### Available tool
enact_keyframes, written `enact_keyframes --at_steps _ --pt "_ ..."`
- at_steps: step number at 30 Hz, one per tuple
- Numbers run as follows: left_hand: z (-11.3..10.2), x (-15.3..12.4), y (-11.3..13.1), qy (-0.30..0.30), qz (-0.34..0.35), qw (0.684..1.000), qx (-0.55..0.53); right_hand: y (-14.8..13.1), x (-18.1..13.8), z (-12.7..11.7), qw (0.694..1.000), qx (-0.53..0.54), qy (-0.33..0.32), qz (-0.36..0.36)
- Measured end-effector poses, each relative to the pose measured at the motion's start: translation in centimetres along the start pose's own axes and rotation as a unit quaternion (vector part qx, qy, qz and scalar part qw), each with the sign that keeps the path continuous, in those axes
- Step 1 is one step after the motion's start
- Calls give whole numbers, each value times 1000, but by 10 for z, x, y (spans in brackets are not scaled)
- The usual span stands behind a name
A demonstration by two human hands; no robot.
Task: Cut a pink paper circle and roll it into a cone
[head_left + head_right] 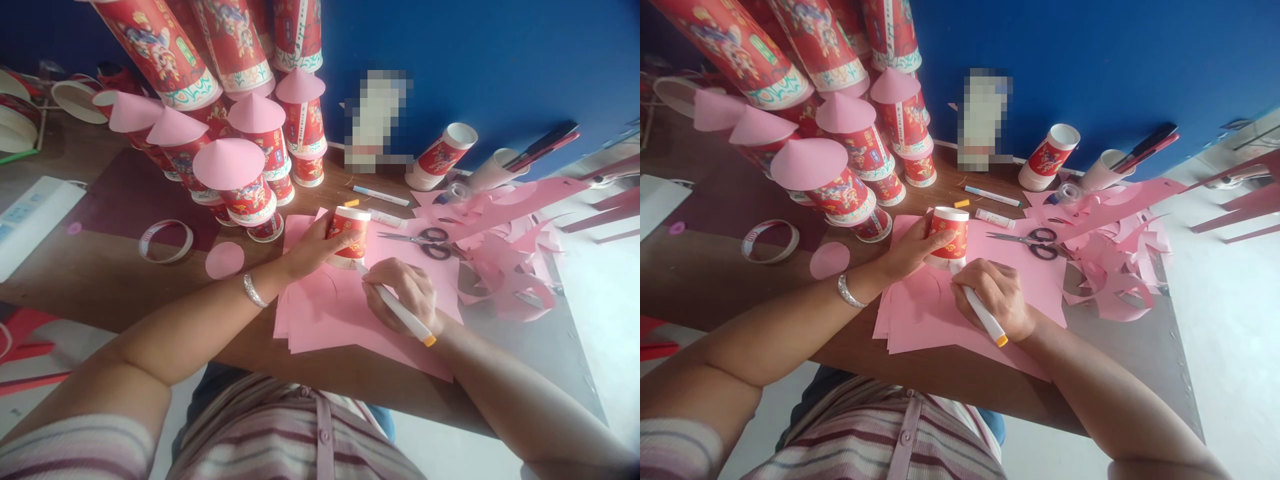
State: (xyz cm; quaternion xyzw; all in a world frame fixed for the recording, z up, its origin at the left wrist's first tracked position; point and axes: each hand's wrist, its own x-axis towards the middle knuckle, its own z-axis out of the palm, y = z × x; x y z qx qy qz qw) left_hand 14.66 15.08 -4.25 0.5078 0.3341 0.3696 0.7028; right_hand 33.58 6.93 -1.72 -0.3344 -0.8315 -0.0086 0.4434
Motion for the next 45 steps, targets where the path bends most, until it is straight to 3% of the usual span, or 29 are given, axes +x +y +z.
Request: enact_keyframes --at_steps 45 --pt "-3 -1 0 -3 -7 1000 16 -1 0 3 999 -39 2 4"
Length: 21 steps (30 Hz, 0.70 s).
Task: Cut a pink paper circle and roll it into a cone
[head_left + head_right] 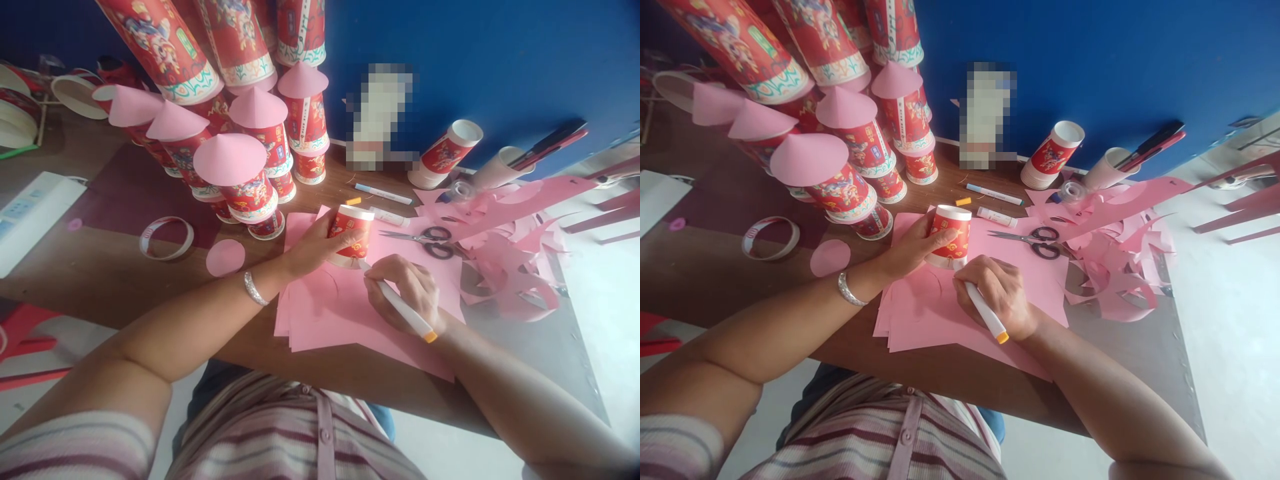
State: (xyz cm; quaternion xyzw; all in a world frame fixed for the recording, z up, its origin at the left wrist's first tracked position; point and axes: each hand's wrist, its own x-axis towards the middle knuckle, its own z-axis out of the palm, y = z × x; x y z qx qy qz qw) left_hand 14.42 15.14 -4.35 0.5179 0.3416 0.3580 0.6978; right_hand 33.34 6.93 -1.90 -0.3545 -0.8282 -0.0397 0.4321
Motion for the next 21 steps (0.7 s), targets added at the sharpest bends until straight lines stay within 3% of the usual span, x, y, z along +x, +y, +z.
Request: enact_keyframes --at_steps 21 --pt "1 2 -3 -12 16 1000 -22 -2 1 -2 999 31 -10 -20"
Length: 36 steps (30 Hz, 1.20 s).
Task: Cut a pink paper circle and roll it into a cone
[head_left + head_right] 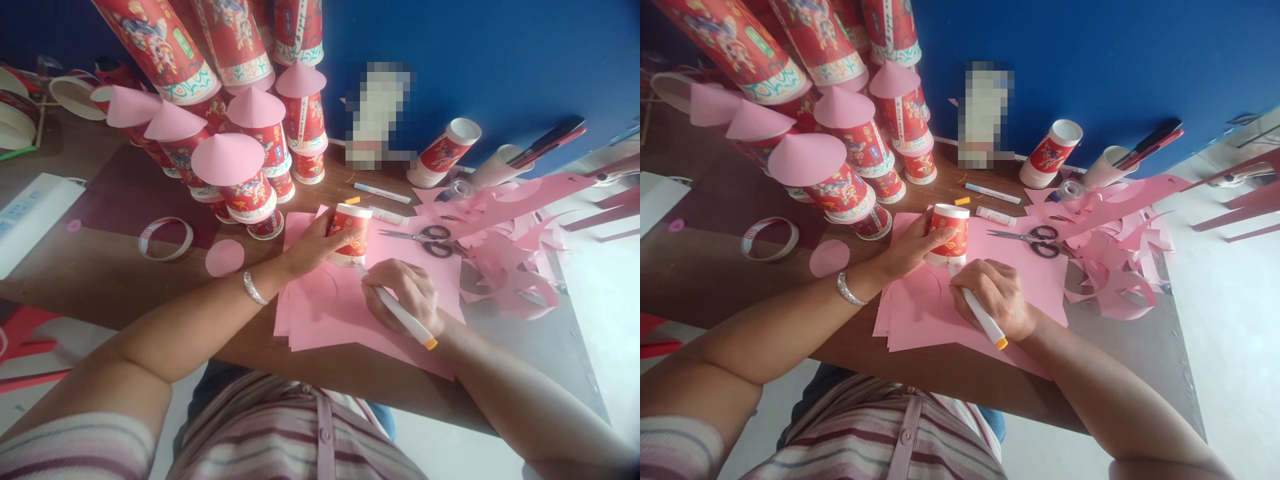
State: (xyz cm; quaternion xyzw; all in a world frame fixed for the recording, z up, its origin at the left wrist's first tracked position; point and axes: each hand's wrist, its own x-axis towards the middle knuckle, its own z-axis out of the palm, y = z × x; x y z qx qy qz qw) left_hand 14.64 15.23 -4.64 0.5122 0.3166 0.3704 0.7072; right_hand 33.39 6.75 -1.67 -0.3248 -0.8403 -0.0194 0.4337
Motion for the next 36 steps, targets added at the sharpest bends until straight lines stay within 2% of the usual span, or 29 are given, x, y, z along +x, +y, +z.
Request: enact_keyframes --at_steps 36 --pt "0 -1 1 7 4 1000 29 1 -1 3 1000 -7 5 8"
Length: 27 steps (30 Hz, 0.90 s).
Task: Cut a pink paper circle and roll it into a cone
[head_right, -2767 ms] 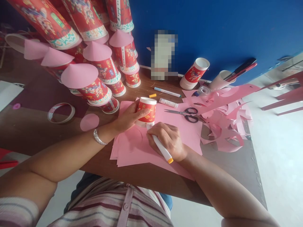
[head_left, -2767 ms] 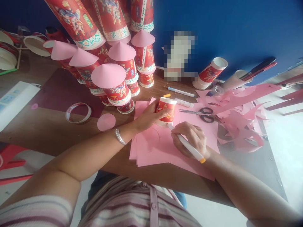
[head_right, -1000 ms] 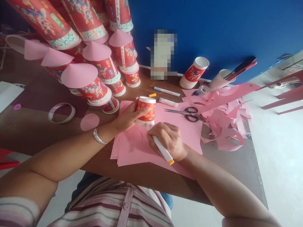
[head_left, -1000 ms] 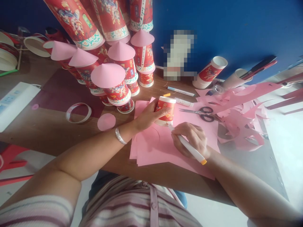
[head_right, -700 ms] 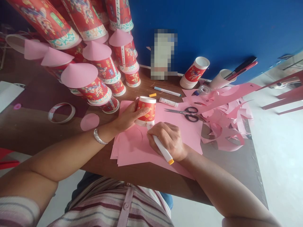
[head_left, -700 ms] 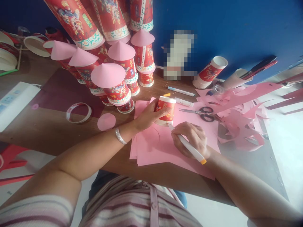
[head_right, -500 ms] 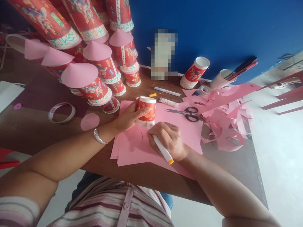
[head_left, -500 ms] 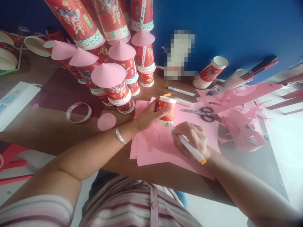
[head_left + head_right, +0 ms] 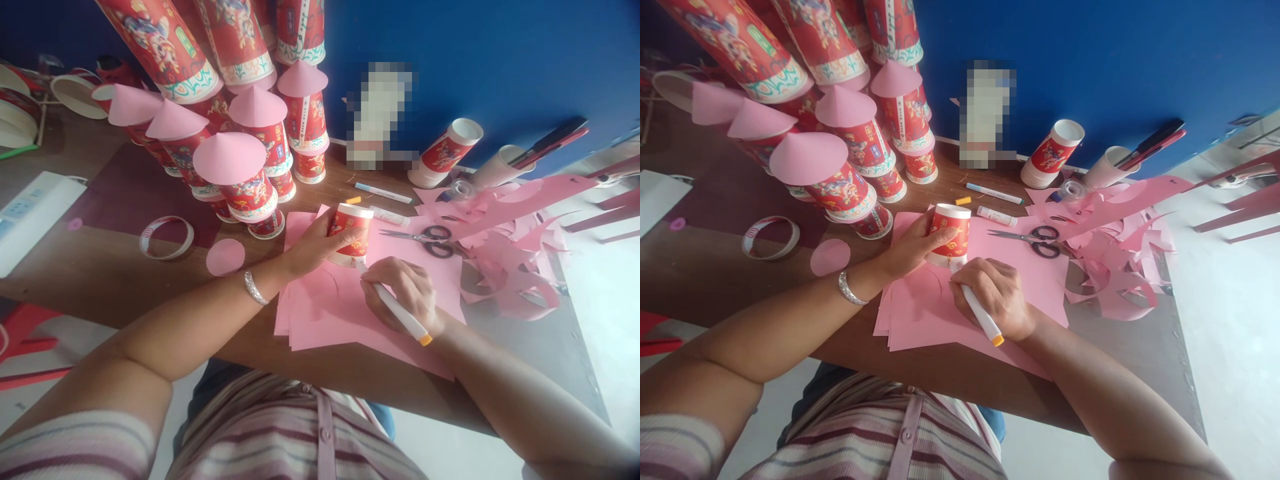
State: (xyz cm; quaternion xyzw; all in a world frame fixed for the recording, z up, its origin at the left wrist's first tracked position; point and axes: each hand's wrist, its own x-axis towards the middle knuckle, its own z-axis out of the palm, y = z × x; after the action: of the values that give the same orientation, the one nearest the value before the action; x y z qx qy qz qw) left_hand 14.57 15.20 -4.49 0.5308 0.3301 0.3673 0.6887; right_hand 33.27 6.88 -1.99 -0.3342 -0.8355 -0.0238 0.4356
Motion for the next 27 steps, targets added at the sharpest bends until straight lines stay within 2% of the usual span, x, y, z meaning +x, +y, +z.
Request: enact_keyframes --at_steps 27 --pt "5 -2 7 0 -12 1000 20 0 -1 3 1000 0 -14 -15"
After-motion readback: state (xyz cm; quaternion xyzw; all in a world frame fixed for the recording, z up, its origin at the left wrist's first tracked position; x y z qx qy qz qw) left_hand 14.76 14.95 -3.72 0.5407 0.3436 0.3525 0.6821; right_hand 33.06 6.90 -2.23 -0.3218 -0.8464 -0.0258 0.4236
